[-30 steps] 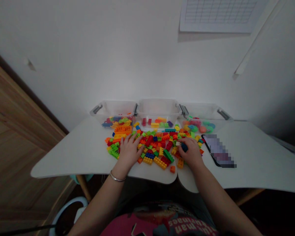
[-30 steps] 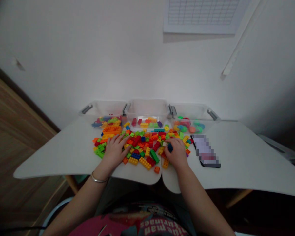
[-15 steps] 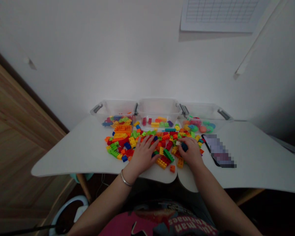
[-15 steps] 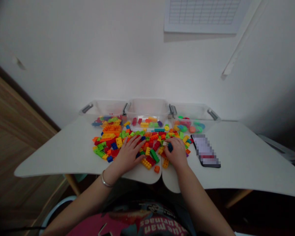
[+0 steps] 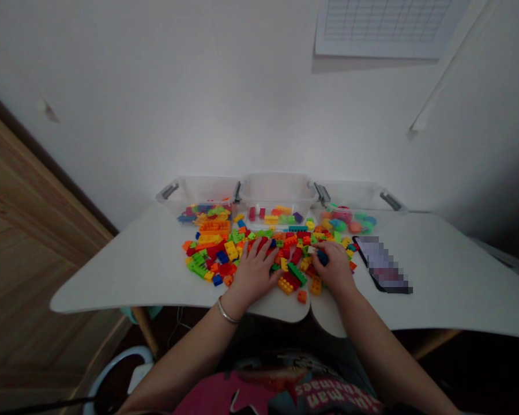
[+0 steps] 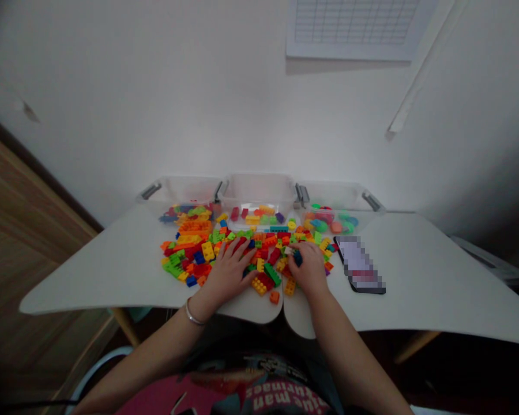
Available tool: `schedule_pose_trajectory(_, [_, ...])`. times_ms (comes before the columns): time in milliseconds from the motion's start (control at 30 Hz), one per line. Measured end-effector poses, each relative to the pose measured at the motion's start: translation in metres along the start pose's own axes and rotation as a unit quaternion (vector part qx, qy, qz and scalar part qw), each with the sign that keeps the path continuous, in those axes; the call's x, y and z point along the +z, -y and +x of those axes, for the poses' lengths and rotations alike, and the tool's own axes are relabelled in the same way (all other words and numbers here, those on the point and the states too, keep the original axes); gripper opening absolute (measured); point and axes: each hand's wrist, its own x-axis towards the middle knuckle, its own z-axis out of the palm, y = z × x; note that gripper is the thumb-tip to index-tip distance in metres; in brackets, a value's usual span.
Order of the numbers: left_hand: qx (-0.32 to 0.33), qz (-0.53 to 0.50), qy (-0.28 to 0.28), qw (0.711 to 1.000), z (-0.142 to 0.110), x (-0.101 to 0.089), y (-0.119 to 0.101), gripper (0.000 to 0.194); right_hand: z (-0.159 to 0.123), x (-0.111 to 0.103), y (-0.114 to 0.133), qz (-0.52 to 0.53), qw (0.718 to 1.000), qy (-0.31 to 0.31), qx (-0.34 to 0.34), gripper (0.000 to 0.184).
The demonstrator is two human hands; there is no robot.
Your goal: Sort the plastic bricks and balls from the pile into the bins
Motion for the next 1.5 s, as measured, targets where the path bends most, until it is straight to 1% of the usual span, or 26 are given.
schedule_pose_trajectory(67, [-0.001, -0.005, 0.001, 1.000, 0.001, 0.000, 0.000, 0.054, 0.000, 0.001, 0.000, 0.012, 1.000, -0.012, 0.003, 0.021])
schedule_pose_trajectory(167, [-0.001, -0.013, -0.001, 1.000, 0.001, -0.001, 0.000, 0.054, 0.002, 0.000, 0.003, 0.036, 0.998, -0.047, 0.017, 0.021])
schedule_pose_trajectory(300, [0.000, -0.020, -0.006, 1.000, 0.000, -0.001, 0.001, 0.053, 0.014, -0.010, 0.013, 0.069, 0.992, -0.091, 0.051, 0.023])
schedule_pose_trajectory(400, [0.002, -0.020, -0.009, 1.000, 0.000, 0.000, 0.002, 0.053, 0.036, -0.021, 0.021, 0.094, 0.986, -0.120, 0.070, 0.025])
schedule_pose_trajectory(467, [0.004, -0.020, -0.014, 1.000, 0.000, 0.001, 0.003, 0.053, 0.057, -0.027, 0.024, 0.106, 0.982, -0.143, 0.071, 0.027])
schedule_pose_trajectory(567, [0.004, -0.020, -0.019, 1.000, 0.000, 0.002, 0.003, 0.052, 0.093, -0.031, 0.028, 0.137, 0.976, -0.157, 0.064, 0.030])
schedule_pose_trajectory(633, [0.002, -0.022, -0.017, 1.000, 0.000, 0.001, 0.003, 0.052, 0.116, -0.028, 0.032, 0.141, 0.979, -0.141, 0.043, 0.030])
schedule_pose_trajectory(767, [-0.001, -0.026, -0.010, 1.000, 0.000, 0.000, 0.003, 0.052, 0.153, -0.014, 0.038, 0.132, 0.988, -0.074, 0.039, 0.029])
schedule_pose_trajectory(867, [-0.002, -0.028, -0.010, 1.000, 0.000, 0.000, 0.003, 0.052, 0.168, -0.004, 0.041, 0.064, 0.996, -0.005, 0.065, 0.027])
schedule_pose_trajectory(933, [-0.001, -0.029, -0.015, 0.999, 0.000, 0.001, 0.003, 0.052, 0.172, -0.001, 0.041, -0.019, 0.996, 0.036, 0.083, 0.026])
schedule_pose_trajectory(1000, [0.000, -0.030, -0.015, 0.999, 0.000, 0.001, 0.003, 0.052, 0.174, 0.001, 0.042, -0.093, 0.989, 0.064, 0.092, 0.025])
schedule_pose_trajectory(1067, [-0.002, -0.031, -0.012, 0.999, 0.000, 0.001, 0.003, 0.052, 0.175, 0.001, 0.042, -0.133, 0.983, 0.083, 0.100, 0.027])
schedule_pose_trajectory(1267, [-0.001, -0.032, -0.010, 0.999, 0.000, 0.001, 0.003, 0.053, 0.181, 0.002, 0.041, -0.155, 0.974, 0.119, 0.114, 0.028])
schedule_pose_trajectory(1500, [0.005, -0.027, -0.025, 0.999, 0.000, 0.003, 0.004, 0.052, 0.181, 0.008, 0.037, -0.126, 0.979, 0.107, 0.121, 0.025])
